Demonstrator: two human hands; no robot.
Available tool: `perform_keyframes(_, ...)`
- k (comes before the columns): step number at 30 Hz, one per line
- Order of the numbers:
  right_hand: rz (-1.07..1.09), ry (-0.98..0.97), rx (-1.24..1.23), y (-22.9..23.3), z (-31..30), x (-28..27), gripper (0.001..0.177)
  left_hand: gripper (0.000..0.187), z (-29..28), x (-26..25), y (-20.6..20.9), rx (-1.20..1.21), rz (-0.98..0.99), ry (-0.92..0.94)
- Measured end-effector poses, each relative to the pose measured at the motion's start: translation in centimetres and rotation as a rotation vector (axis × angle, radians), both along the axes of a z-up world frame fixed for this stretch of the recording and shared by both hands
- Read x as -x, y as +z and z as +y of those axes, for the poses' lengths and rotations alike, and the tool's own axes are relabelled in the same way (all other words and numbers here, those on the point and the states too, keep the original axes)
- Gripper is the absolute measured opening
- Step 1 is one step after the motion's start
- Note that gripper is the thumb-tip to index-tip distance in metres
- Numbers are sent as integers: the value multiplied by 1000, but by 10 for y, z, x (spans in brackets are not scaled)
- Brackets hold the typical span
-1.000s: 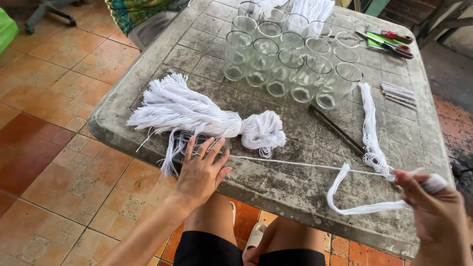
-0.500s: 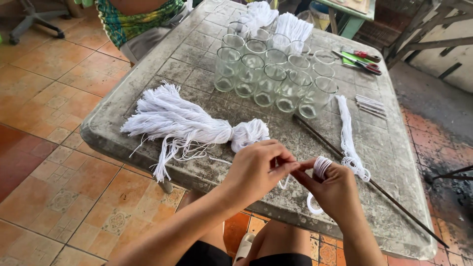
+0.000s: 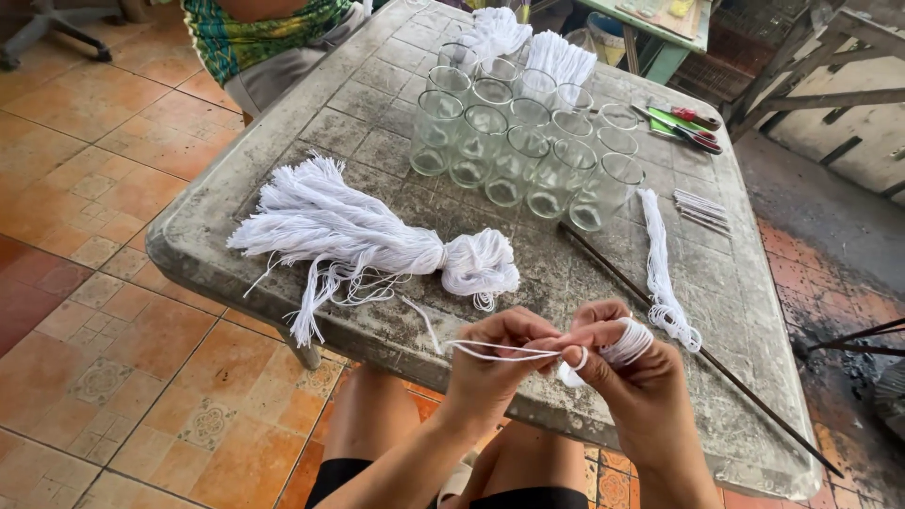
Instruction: Tying knots in cotton string to prepare wicks for candle making
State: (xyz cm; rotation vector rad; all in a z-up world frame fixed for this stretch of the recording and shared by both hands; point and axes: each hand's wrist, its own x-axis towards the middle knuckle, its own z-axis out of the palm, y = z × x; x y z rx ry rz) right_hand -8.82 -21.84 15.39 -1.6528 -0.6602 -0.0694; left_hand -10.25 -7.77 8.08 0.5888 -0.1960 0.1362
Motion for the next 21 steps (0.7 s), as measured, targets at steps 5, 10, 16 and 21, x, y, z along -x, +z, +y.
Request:
perform_keyframes(5,249,-20,-157,-27,-7,-9,5,4,20,2,24,-714,-336,522)
perform_keyframes(10,414,14,-226,-51,-12,-20,14,14,23,-4,12,-885,-395,640)
perform_keyframes(16,356,-260,-73,-46,-6,-28,9,15,6,27,-9,-838,220,-201)
perform_keyframes(21,413,-150,-181,-61,1,-34,12,5,27,14,24,-882,-156,336)
